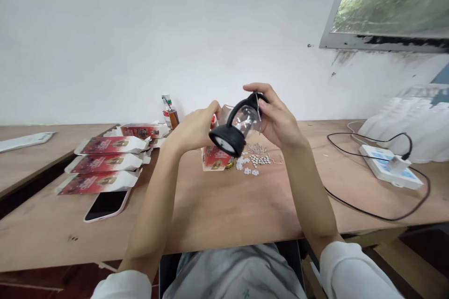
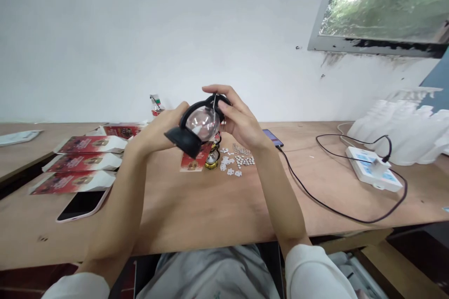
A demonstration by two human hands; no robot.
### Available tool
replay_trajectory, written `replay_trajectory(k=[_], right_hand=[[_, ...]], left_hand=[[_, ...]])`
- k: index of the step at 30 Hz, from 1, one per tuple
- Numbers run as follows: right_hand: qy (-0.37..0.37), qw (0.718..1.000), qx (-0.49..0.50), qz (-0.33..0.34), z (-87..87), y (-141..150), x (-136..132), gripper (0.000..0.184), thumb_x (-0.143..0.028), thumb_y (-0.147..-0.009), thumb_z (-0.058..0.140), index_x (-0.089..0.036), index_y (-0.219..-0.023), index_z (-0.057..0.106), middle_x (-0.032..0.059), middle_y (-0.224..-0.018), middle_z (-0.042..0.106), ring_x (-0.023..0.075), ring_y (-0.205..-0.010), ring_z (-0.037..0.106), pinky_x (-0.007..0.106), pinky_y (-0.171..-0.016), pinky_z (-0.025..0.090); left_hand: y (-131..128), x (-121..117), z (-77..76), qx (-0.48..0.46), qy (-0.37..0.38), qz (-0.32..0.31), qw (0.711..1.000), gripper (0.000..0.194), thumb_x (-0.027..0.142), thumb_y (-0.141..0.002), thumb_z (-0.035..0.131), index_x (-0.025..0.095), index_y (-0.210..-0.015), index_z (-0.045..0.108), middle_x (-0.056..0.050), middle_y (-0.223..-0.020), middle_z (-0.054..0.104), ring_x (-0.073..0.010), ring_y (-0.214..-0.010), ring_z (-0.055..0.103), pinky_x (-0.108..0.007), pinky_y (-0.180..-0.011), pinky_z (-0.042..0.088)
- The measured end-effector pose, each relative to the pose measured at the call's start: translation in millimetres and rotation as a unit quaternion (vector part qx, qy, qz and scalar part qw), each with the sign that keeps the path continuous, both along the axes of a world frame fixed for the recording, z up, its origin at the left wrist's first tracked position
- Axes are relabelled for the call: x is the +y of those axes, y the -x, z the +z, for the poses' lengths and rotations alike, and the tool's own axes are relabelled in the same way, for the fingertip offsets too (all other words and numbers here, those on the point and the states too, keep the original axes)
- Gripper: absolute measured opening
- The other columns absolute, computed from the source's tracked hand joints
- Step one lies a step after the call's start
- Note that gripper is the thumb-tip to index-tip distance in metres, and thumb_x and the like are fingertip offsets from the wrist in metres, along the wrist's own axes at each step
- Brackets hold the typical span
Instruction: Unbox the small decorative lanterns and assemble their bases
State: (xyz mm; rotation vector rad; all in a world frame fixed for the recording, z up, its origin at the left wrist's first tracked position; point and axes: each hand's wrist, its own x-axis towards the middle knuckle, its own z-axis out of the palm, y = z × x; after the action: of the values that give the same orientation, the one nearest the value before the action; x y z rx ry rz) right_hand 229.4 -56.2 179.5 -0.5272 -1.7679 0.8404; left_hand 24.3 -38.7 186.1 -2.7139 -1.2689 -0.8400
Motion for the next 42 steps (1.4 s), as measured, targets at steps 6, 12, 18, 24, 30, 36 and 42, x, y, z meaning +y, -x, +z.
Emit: replay_trajectory(k=[6,12,18,24,30,36,42], right_hand=[[0.039,0.993,0.083,-0.074,-9.2,11,23,0.024,-0.046,-0.087,0.041,-0.03,-0.106,0.046,0.0002,-0.091,0.047,0.0122,-0.073,0.051,0.026,-0.058,0.051],[-0.001,0.987,-0.005,-0.159,-14.2,1,35,0.037,-0.055,-0.088,0.033,-0.03,-0.114,0.041,0.0017,-0.095,0.048,0.0147,-0.08,0.052,0.028,-0.062,0.051],[-0.084,0.961,-0.137,-0.227,-10.8,-11,28,0.044,-0.05,-0.081,0.052,-0.029,-0.118,0.043,0.0044,-0.099,0.052,0.0193,-0.09,0.052,0.036,-0.076,0.05],[-0.132,0.916,-0.173,-0.336,-15.3,-7,26,0.042,-0.041,-0.082,0.055,-0.03,-0.12,0.043,0.007,-0.107,0.047,0.0244,-0.099,0.05,0.043,-0.086,0.046],[-0.14,0.9,-0.181,-0.37,-20.9,23,15,0.057,-0.039,-0.081,0.057,-0.035,-0.131,0.029,0.008,-0.118,0.037,0.0278,-0.104,0.051,0.045,-0.087,0.046],[-0.145,0.906,-0.191,-0.349,-21.8,32,18,0.054,-0.042,-0.08,0.059,-0.03,-0.126,0.033,0.0091,-0.12,0.035,0.0297,-0.108,0.051,0.047,-0.084,0.047],[-0.167,0.906,-0.227,-0.317,-20.3,26,21,0.042,-0.037,-0.083,0.054,-0.026,-0.122,0.041,0.0083,-0.117,0.044,0.0277,-0.107,0.051,0.046,-0.088,0.046]], left_hand=[[-2,2,-1.8,-0.005,0.02,-0.016,1.0,0.053,0.051,-0.061,0.069,0.021,-0.095,0.042,-0.002,-0.08,0.061,-0.0216,-0.07,0.059,-0.028,-0.057,0.038],[1,0,-0.1,-0.04,0.057,-0.034,0.997,0.052,0.052,-0.063,0.068,0.021,-0.094,0.041,-0.005,-0.089,0.062,-0.0213,-0.073,0.06,-0.028,-0.059,0.041],[2,5,-1.0,-0.018,0.058,-0.012,0.998,0.054,0.053,-0.061,0.07,0.021,-0.093,0.041,-0.003,-0.076,0.061,-0.0225,-0.069,0.06,-0.029,-0.058,0.039],[-6,6,-5.3,-0.007,0.059,-0.018,0.998,0.053,0.054,-0.061,0.069,0.022,-0.091,0.041,-0.002,-0.074,0.06,-0.0215,-0.066,0.058,-0.028,-0.056,0.037],[-15,12,-12.3,-0.035,0.059,-0.028,0.997,0.049,0.05,-0.062,0.069,0.022,-0.088,0.038,0.001,-0.068,0.056,-0.0187,-0.06,0.055,-0.027,-0.052,0.035],[-12,18,-15.0,-0.123,0.088,-0.038,0.988,0.044,0.043,-0.063,0.068,0.023,-0.085,0.035,0.004,-0.069,0.054,-0.0143,-0.056,0.053,-0.024,-0.05,0.034],[-11,23,-17.0,-0.141,0.085,-0.046,0.985,0.043,0.042,-0.062,0.069,0.023,-0.079,0.035,0.005,-0.067,0.049,-0.0114,-0.055,0.049,-0.022,-0.049,0.033]])
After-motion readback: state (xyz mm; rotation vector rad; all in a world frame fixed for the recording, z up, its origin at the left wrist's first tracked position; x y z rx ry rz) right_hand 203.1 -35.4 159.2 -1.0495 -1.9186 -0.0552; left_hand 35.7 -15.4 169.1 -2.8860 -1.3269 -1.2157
